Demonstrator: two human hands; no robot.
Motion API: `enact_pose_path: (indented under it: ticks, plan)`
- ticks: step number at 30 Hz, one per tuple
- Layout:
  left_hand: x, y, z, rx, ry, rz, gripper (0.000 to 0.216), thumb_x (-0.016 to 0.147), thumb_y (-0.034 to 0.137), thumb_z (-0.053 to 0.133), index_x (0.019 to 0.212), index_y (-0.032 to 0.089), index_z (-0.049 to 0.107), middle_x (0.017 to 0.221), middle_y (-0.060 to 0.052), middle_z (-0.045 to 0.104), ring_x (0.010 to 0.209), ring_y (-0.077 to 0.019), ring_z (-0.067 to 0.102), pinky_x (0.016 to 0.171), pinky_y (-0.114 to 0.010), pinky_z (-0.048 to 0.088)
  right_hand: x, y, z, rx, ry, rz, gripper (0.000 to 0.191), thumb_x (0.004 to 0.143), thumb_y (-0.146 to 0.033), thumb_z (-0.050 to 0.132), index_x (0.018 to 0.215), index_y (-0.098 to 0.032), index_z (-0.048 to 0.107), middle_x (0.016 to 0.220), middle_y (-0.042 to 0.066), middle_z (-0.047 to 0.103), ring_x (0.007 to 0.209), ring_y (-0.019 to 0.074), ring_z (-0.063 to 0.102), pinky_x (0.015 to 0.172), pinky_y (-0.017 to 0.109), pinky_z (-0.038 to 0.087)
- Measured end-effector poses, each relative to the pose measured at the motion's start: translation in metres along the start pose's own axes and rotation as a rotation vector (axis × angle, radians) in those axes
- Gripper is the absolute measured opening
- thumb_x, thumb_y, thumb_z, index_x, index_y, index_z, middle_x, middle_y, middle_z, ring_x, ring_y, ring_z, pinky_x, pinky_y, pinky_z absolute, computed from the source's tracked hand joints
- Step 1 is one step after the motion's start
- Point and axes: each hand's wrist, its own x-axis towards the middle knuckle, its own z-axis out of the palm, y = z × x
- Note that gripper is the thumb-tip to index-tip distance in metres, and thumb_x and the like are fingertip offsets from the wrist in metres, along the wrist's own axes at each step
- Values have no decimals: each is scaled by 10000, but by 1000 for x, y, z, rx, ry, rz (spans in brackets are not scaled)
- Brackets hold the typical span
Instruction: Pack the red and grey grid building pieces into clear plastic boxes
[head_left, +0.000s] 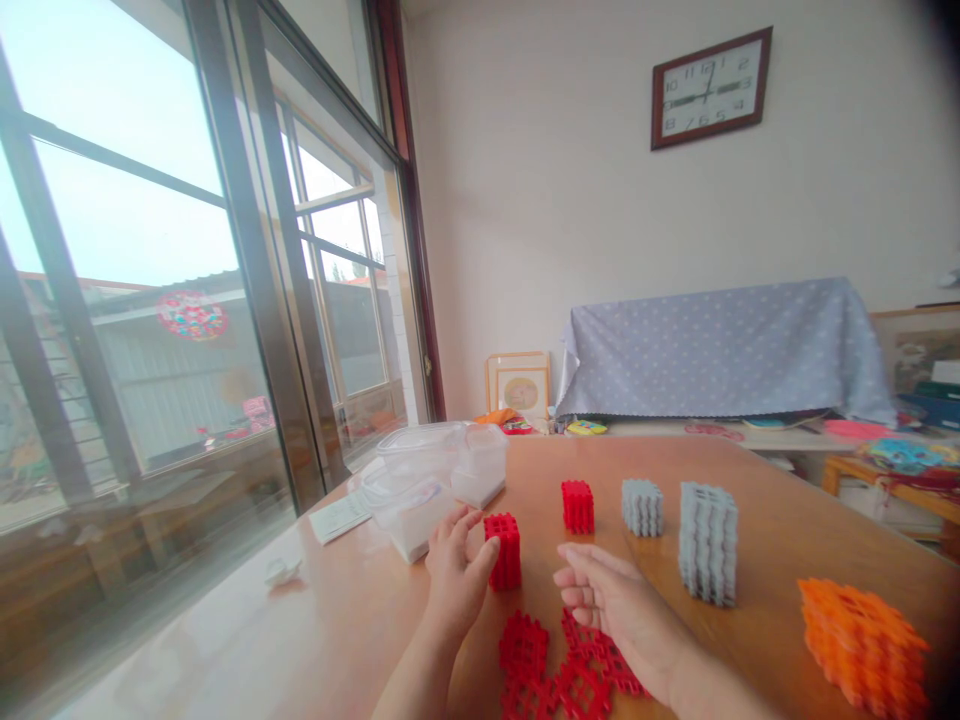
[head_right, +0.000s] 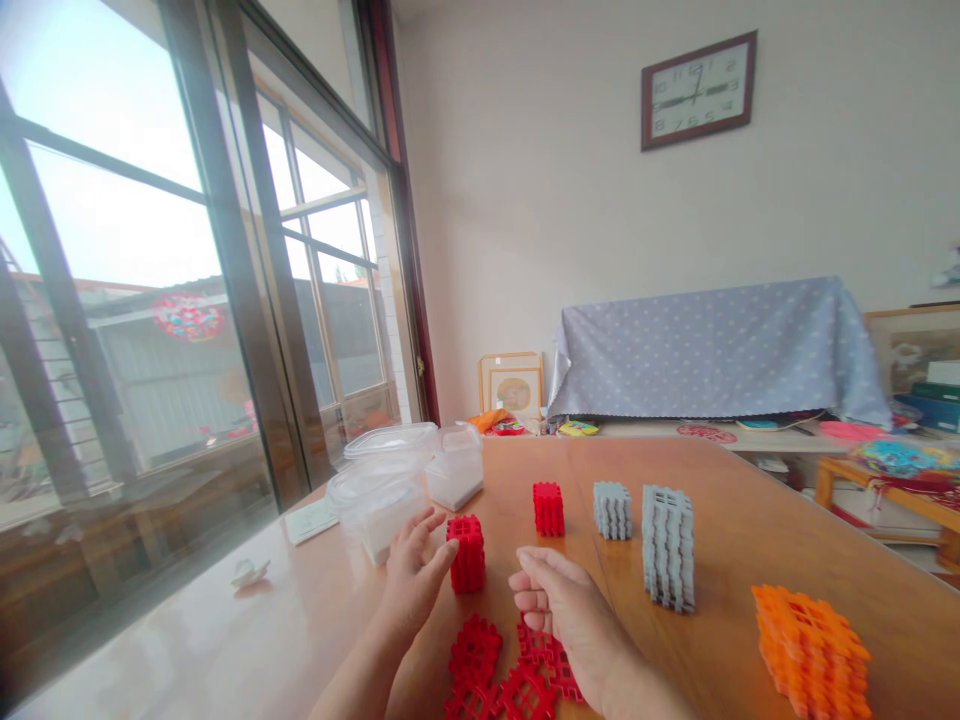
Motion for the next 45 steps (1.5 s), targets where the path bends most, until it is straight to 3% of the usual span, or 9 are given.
enact_pose_path:
  ticks: [9, 16, 22, 27, 29, 33, 39, 45]
  plan:
    - [1, -1, -1, 42, -7, -7, 396, 845, 436, 594, 1186, 259, 692, 1332, -79, 603, 1286, -316, 494, 1095, -520, 374, -3, -6, -2, -1, 29, -27, 355, 822, -513, 693, 988, -199, 704, 935, 71, 731, 771, 140, 647, 674, 245, 499]
    - [-1, 3, -2, 51, -16, -14, 359, 856, 416, 582, 1168, 279, 696, 1327, -64, 605, 1282, -312, 492, 1086, -522, 379, 2, -10, -8, -78, 76, -40, 416, 824, -551, 652, 1068, -216, 690, 996, 77, 736, 848, 172, 655, 729, 277, 500]
    - [-3, 6, -4, 61, 62, 77, 292, 877, 321, 548, 1127, 254, 683, 1251, -65, 632, 1220, -280, 537, 1061, -487, 405, 8, -19, -28, -560, 96, -185, 502, 824, -553, 601, 1188, -213, 667, 1218, 104, 697, 1136, 260, 627, 975, 381, 458]
    - [-11, 21, -9, 60, 68, 206, 239, 894, 277, 542, 1096, 258, 668, 1200, -55, 655, 1168, -262, 560, 1024, -441, 431, -4, -12, -41, -1055, -92, -273, 784, 633, -476, 817, 1363, -288, 597, 1445, 107, 556, 1342, 362, 460, 1152, 471, 276]
    - [-15, 29, -11, 49, 39, 245, 225, 904, 275, 537, 1087, 261, 666, 1196, -58, 656, 1167, -262, 561, 1031, -437, 424, -11, -8, -39, -1142, -171, -280, 804, 615, -402, 831, 1375, -303, 588, 1456, 106, 542, 1334, 375, 455, 1145, 484, 278]
    - [-21, 41, -13, 7, 8, 280, 208, 893, 250, 536, 1054, 260, 666, 1177, -59, 661, 1144, -263, 570, 1025, -428, 422, -17, -4, -27, -1208, -209, -329, 633, 664, -265, 740, 1289, -312, 646, 1261, 89, 649, 1178, 314, 557, 1049, 419, 379]
    - [-23, 51, -13, -26, 19, 281, 203, 879, 209, 533, 1028, 256, 662, 1167, -53, 665, 1139, -258, 562, 1029, -419, 409, -14, -2, -19, -1257, -141, -402, 534, 708, -194, 653, 1233, -291, 639, 1126, 65, 616, 1095, 254, 573, 940, 337, 415]
    - [-23, 49, -14, 8, -33, 314, 190, 891, 222, 546, 1046, 261, 650, 1158, -47, 666, 1116, -254, 566, 996, -410, 414, -11, -1, -15, -1302, -39, -482, 343, 719, -50, 521, 954, -256, 661, 965, 24, 600, 958, 193, 581, 815, 281, 397]
